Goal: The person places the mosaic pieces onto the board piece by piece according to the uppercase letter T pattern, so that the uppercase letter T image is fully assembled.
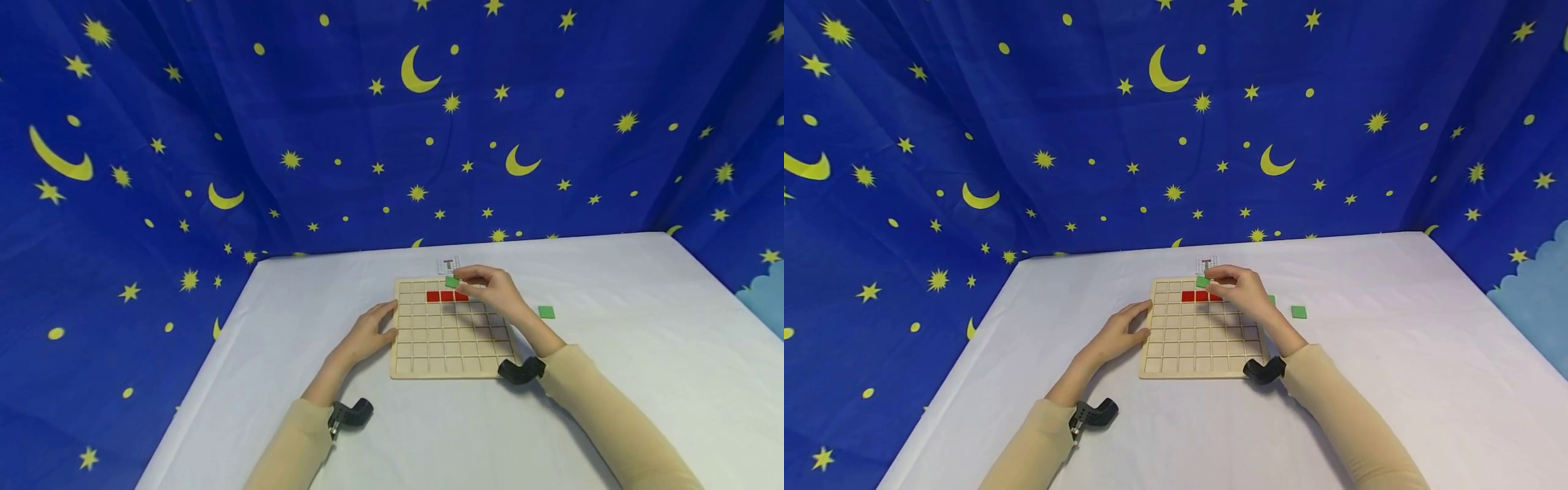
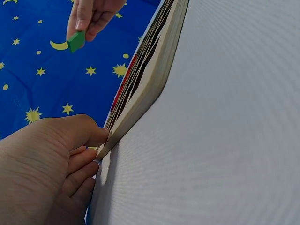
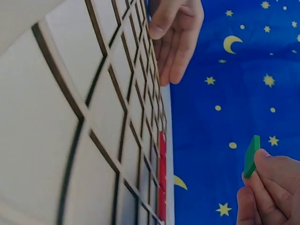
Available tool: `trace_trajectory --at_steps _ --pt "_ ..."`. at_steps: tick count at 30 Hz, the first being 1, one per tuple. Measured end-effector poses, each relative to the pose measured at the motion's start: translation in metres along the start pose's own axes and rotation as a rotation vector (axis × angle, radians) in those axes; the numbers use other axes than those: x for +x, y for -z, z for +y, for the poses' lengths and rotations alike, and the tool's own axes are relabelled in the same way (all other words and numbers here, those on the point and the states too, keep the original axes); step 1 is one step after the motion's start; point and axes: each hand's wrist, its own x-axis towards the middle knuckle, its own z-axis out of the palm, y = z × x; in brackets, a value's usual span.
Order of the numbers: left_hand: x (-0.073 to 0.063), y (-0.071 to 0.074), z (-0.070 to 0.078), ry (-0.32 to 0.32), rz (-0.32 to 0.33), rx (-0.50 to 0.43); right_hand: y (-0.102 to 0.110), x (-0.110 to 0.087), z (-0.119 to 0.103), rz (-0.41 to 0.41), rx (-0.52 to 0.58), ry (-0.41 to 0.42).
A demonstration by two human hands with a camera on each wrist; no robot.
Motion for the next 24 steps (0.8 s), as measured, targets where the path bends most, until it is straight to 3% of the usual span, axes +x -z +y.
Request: trace_trajectory --at_steps 24 --pt "0.0 0.0 -0.002 -0.03 0.01 -0.008 -0.027 -0.006 0.035 -0.055 -0.16 0.057"
